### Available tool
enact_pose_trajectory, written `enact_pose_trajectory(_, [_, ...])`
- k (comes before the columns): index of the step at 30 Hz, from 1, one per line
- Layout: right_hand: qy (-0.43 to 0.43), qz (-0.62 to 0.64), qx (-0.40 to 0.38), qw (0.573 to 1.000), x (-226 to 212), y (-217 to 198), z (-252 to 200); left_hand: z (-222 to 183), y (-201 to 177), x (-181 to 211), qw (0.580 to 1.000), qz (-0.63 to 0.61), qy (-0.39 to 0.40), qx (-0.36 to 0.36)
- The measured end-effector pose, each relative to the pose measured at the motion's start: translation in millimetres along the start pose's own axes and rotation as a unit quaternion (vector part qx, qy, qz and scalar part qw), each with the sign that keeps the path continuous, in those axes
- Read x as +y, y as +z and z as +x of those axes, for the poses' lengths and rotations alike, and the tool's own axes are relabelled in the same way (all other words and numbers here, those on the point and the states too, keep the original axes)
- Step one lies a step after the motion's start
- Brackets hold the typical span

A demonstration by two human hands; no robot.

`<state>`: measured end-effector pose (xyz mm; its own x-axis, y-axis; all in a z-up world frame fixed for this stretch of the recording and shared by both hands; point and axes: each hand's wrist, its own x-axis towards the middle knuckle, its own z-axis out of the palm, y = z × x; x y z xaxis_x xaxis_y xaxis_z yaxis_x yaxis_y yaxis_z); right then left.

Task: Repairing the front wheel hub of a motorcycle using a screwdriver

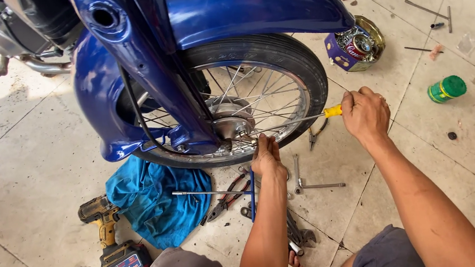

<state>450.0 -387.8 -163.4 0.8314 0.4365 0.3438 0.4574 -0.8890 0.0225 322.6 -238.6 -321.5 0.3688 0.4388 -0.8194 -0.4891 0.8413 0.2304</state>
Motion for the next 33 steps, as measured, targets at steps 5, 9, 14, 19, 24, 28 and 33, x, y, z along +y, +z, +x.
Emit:
enact_pose_trajectory(5, [0.008, -0.006, -0.005, 1.0, -1, -2, 0, 2, -3, -1, 0.998, -0.049, -0.013, -0.023])
enact_pose_trajectory(9, [0.012, 0.001, -0.004, 1.0, -2, -1, -1, -13, -3, 6, 0.991, -0.106, -0.034, -0.07])
enact_pose_trajectory(14, [0.007, 0.003, -0.004, 1.0, 1, 1, -1, -11, -10, 0, 0.991, -0.043, 0.004, -0.123])
enact_pose_trajectory(19, [0.01, -0.005, 0.003, 1.0, 4, 3, -2, 13, -7, -9, 0.999, -0.001, -0.002, -0.052])
enact_pose_trajectory(24, [-0.001, -0.007, 0.007, 1.0, 4, 4, -1, 1, -1, 5, 0.997, -0.027, -0.031, -0.061])
enact_pose_trajectory(28, [-0.005, 0.001, 0.01, 1.0, -1, -5, -3, 3, -13, 1, 0.982, -0.112, -0.086, -0.127])
enact_pose_trajectory(33, [-0.007, -0.013, 0.016, 1.0, 1, 0, -2, 3, -13, 2, 0.984, -0.078, -0.057, -0.149])
